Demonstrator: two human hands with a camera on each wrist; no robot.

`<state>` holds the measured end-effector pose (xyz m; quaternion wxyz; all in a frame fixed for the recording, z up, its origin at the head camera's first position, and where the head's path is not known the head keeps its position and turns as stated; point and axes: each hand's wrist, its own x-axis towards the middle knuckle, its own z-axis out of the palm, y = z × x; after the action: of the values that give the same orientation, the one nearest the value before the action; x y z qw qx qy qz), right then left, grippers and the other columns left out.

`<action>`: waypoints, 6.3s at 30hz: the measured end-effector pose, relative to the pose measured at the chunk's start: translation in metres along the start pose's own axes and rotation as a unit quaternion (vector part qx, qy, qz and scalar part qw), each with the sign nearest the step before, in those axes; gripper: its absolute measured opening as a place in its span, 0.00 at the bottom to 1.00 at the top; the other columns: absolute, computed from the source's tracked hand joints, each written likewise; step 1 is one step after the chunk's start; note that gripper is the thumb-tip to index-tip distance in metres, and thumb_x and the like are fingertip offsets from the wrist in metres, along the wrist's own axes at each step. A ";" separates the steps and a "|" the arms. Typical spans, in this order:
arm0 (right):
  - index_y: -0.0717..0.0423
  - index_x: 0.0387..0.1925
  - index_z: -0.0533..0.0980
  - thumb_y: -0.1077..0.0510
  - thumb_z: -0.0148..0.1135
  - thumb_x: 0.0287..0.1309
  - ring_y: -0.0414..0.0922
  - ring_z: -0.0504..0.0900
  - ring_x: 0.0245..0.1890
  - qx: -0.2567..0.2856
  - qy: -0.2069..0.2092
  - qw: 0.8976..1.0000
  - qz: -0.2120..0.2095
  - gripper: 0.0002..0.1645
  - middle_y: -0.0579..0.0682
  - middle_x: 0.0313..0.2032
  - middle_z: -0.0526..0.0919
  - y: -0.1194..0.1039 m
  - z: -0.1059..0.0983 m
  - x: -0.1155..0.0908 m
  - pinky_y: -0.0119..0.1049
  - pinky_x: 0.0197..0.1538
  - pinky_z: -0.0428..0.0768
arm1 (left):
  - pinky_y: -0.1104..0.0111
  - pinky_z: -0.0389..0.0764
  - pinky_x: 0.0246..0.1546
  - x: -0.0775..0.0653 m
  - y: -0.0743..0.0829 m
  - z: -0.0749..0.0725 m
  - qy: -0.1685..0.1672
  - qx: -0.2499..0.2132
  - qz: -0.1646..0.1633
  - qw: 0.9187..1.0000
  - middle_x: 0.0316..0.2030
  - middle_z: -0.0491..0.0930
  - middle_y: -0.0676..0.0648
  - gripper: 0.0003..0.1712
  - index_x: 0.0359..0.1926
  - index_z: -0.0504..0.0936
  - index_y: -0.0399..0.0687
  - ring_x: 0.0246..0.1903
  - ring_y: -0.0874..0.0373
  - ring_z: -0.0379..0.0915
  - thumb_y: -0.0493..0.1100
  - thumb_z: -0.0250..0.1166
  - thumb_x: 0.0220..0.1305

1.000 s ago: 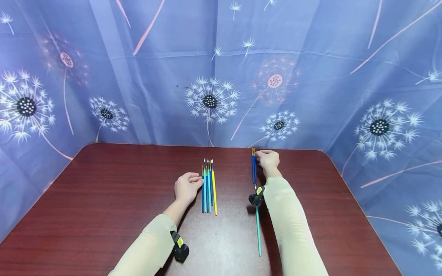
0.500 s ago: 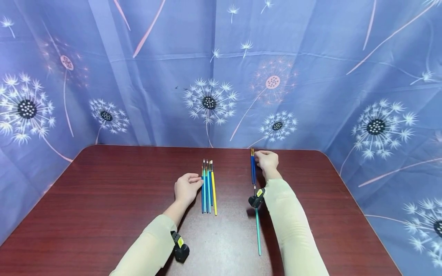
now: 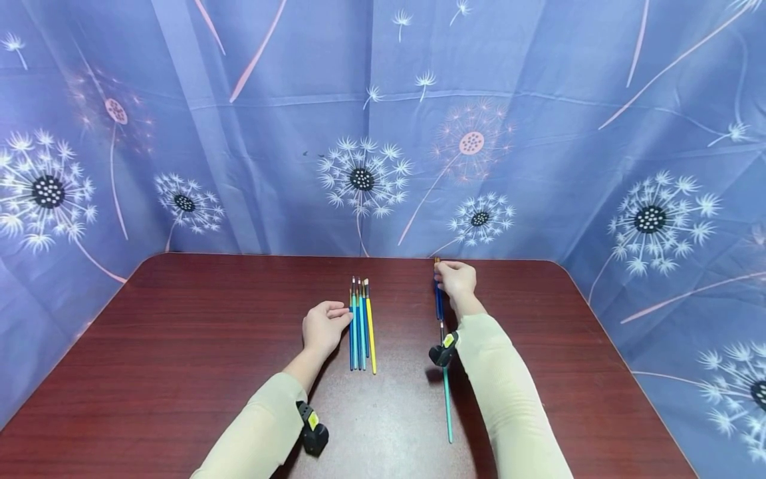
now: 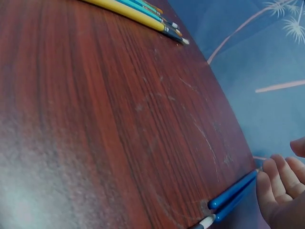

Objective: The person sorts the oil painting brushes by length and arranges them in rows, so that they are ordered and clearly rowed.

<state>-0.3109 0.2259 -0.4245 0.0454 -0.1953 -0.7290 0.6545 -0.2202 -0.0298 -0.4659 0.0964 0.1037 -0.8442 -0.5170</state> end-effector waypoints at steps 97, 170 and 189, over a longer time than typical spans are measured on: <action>0.65 0.50 0.77 0.63 0.61 0.58 0.45 0.84 0.39 -0.112 -0.150 0.982 -0.032 0.18 0.63 0.45 0.84 0.007 0.097 -0.032 0.36 0.39 0.84 | 0.62 0.78 0.45 0.004 0.002 0.003 -0.011 0.024 -0.011 1.000 0.33 0.88 0.53 0.13 0.40 0.84 0.49 0.39 0.59 0.84 0.47 0.70 0.53; 0.63 0.37 0.77 0.63 0.57 0.62 0.43 0.83 0.27 -0.191 -0.188 0.961 -0.062 0.06 0.60 0.38 0.85 0.001 0.102 -0.029 0.36 0.31 0.83 | 0.61 0.79 0.43 0.003 0.002 -0.002 -0.016 0.015 -0.003 1.000 0.34 0.88 0.52 0.13 0.41 0.84 0.47 0.36 0.59 0.84 0.46 0.69 0.54; 0.67 0.53 0.74 0.62 0.54 0.64 0.40 0.83 0.25 -0.074 -0.201 0.977 0.015 0.18 0.56 0.37 0.85 -0.006 0.089 -0.034 0.40 0.39 0.85 | 0.60 0.79 0.44 0.001 0.005 -0.004 -0.015 0.015 -0.002 1.000 0.35 0.87 0.51 0.14 0.42 0.84 0.47 0.36 0.58 0.85 0.46 0.69 0.54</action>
<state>-0.3093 0.1303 -0.4244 -0.1264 -0.0738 -0.7667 0.6251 -0.2203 -0.0312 -0.4594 0.0809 0.0991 -0.8531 -0.5058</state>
